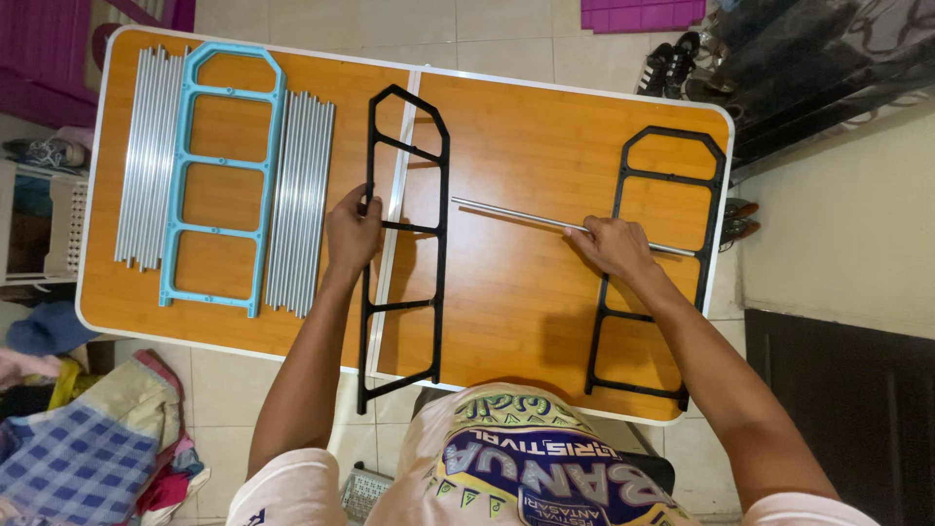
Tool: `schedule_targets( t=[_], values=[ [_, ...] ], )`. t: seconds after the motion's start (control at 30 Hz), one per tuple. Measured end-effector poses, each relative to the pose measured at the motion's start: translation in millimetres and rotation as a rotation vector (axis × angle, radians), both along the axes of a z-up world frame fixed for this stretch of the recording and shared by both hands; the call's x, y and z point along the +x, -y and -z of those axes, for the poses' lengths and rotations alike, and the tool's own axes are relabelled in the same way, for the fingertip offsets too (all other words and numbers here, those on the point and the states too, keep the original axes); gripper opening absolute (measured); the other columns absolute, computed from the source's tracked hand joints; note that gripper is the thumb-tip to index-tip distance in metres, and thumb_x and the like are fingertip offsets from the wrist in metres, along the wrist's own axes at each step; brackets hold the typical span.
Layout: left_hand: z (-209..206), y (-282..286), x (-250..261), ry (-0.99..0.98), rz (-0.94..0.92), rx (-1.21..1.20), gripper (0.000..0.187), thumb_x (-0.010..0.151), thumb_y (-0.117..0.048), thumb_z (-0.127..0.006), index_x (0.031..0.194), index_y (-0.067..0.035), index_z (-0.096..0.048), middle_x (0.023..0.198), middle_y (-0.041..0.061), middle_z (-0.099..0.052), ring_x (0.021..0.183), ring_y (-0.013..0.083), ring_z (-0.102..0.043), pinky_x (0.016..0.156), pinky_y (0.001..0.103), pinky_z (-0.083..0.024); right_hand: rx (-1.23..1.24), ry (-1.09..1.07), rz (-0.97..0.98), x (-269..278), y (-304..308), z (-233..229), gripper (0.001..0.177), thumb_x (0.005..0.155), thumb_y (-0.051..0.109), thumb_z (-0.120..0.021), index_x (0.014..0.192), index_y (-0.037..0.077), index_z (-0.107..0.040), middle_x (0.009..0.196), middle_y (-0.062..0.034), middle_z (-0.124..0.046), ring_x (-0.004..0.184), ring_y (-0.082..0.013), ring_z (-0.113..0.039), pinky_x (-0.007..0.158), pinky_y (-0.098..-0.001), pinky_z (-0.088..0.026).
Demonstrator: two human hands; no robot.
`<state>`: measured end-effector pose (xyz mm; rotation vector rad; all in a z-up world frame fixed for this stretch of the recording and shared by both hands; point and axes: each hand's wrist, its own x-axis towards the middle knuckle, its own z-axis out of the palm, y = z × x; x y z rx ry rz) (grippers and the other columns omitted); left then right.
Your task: The person assembles a shoe rack by inserting metal rods into the slots of two black plastic frames. They place the rods one at a time into the top, middle, and bottom slots of each frame, aligning the frames to form a complete rack.
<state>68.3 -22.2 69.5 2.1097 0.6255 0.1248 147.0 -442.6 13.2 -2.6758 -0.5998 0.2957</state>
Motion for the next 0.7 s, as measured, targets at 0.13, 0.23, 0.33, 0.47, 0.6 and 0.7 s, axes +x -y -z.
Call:
schedule_targets(
  t=[0.13,0.23,0.33,0.47,0.6,0.7],
  values=[
    [-17,19,-2,0.05,0.027,-0.088,0.036,0.096,-0.019,-0.064,0.125,0.002,-0.068,0.074,0.012,-0.071,0.049,0.0161,-0.066,0.046,0.033,-0.051,0.013,0.007,0.0,0,-2,0,0.056,0.097,0.056,-0.061,0.073,0.006,-0.069,0.06,-0.0146,-0.065,0.056,-0.037,-0.063,0.054,-0.0472,-0.051],
    [-20,31,2,0.12,0.063,-0.014,0.034,0.096,-0.022,-0.067,0.12,0.002,-0.072,0.076,0.012,-0.072,0.054,0.0148,-0.066,0.052,0.031,-0.051,0.009,-0.017,0.015,-1,-2,-2,0.057,0.097,0.056,-0.061,0.072,0.005,-0.069,0.059,-0.0143,-0.064,0.055,-0.0359,-0.063,0.054,-0.046,-0.05],
    [-18,40,5,0.128,0.084,0.024,0.035,0.097,-0.026,-0.069,0.118,0.001,-0.075,0.075,0.011,-0.072,0.056,0.0148,-0.062,0.055,0.03,-0.048,-0.005,-0.056,0.038,-1,1,-5,0.059,0.098,0.057,-0.06,0.071,0.005,-0.068,0.058,-0.0138,-0.064,0.054,-0.0343,-0.063,0.053,-0.0448,-0.049],
    [-14,53,11,0.139,0.086,-0.044,0.037,0.095,-0.029,-0.07,0.117,0.0,-0.075,0.073,0.008,-0.071,0.057,0.0109,-0.059,0.054,0.027,-0.046,0.019,-0.037,0.047,-2,8,-5,0.059,0.098,0.056,-0.06,0.071,0.005,-0.068,0.057,-0.0134,-0.063,0.053,-0.0327,-0.063,0.051,-0.0449,-0.048],
    [-11,64,14,0.113,0.058,-0.081,0.037,0.093,-0.031,-0.072,0.115,0.0,-0.077,0.069,0.005,-0.067,0.056,0.0087,-0.054,0.053,0.025,-0.042,-0.028,-0.052,0.065,0,16,-2,0.061,0.099,0.058,-0.059,0.069,0.005,-0.067,0.056,-0.014,-0.063,0.052,-0.0324,-0.063,0.051,-0.0445,-0.049],
    [-8,70,15,0.108,0.046,-0.125,0.038,0.092,-0.032,-0.073,0.113,0.0,-0.077,0.067,0.003,-0.066,0.057,0.0074,-0.055,0.053,0.024,-0.043,0.033,0.015,0.048,1,21,0,0.06,0.098,0.057,-0.059,0.069,0.005,-0.067,0.057,-0.0134,-0.063,0.052,-0.0329,-0.063,0.051,-0.0453,-0.049]
  ],
)
